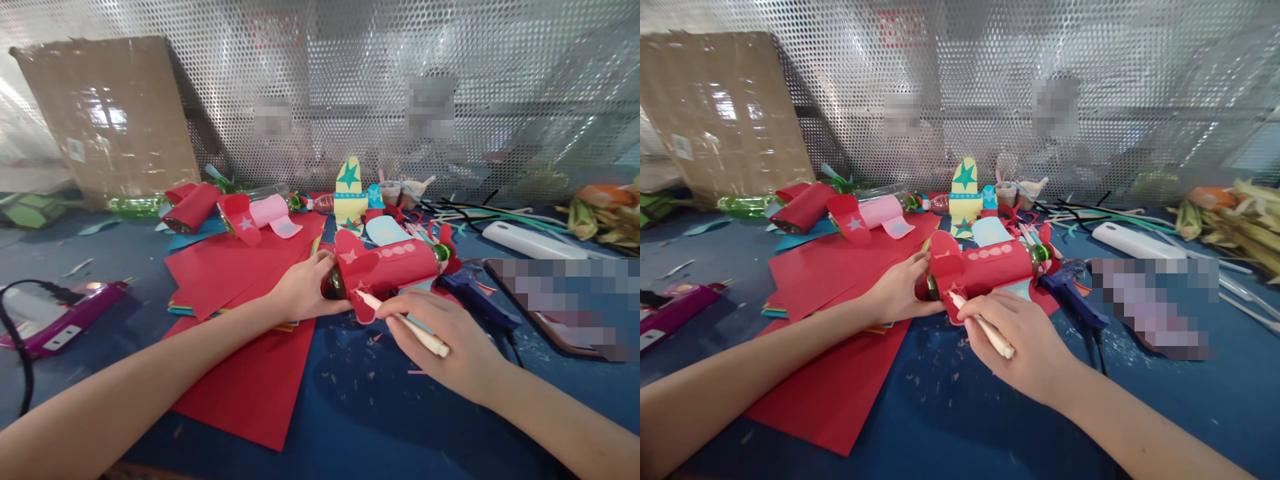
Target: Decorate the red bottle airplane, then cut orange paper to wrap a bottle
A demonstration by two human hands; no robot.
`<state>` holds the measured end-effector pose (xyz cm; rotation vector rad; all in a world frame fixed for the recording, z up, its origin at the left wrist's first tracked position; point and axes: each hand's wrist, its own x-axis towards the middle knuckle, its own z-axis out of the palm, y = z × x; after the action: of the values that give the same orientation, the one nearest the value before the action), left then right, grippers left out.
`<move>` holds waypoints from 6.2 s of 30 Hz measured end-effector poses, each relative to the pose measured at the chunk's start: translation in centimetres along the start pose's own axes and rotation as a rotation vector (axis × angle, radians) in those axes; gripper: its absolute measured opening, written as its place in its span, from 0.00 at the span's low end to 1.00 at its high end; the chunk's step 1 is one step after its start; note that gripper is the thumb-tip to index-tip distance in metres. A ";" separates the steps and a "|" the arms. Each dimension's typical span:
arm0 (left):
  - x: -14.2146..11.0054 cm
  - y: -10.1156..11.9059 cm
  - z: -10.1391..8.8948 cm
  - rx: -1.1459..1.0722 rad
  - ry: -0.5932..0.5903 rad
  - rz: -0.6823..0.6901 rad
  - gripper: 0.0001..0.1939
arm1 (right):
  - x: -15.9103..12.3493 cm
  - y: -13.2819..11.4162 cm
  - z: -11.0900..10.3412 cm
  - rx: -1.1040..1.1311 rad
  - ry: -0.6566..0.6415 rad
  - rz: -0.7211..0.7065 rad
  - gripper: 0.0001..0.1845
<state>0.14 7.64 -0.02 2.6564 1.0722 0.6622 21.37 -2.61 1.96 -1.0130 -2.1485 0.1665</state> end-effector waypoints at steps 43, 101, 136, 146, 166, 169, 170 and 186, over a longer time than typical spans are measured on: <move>0.0 -0.2 0.2 0.026 0.017 0.021 0.31 | 0.1 -0.1 0.1 0.012 -0.008 -0.025 0.07; 0.0 -0.2 0.2 0.033 0.008 0.020 0.32 | -0.1 0.1 0.0 0.031 -0.007 0.016 0.07; -0.1 -0.2 0.2 0.023 0.016 0.014 0.32 | -0.1 -0.1 -0.4 -0.016 0.132 0.059 0.08; -0.1 -0.1 0.2 0.017 0.030 0.003 0.33 | -0.1 -0.1 -0.3 -0.016 0.117 0.076 0.08; -0.1 -0.3 0.3 0.025 0.029 0.010 0.32 | 0.0 -0.1 -0.3 -0.021 0.095 0.098 0.08; -0.1 -0.3 0.3 0.021 0.030 0.011 0.32 | 0.0 -0.1 -0.4 -0.022 0.097 0.092 0.08; -0.1 -0.3 0.3 0.022 0.032 0.010 0.32 | 0.0 -0.1 -0.4 -0.025 0.097 0.091 0.08; -0.1 -0.3 0.3 0.030 0.025 0.006 0.33 | 0.1 -0.1 -0.3 -0.019 0.103 0.083 0.08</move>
<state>0.02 7.80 -0.43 2.6842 1.0895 0.6883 21.46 -2.66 2.27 -1.0990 -2.0205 0.1312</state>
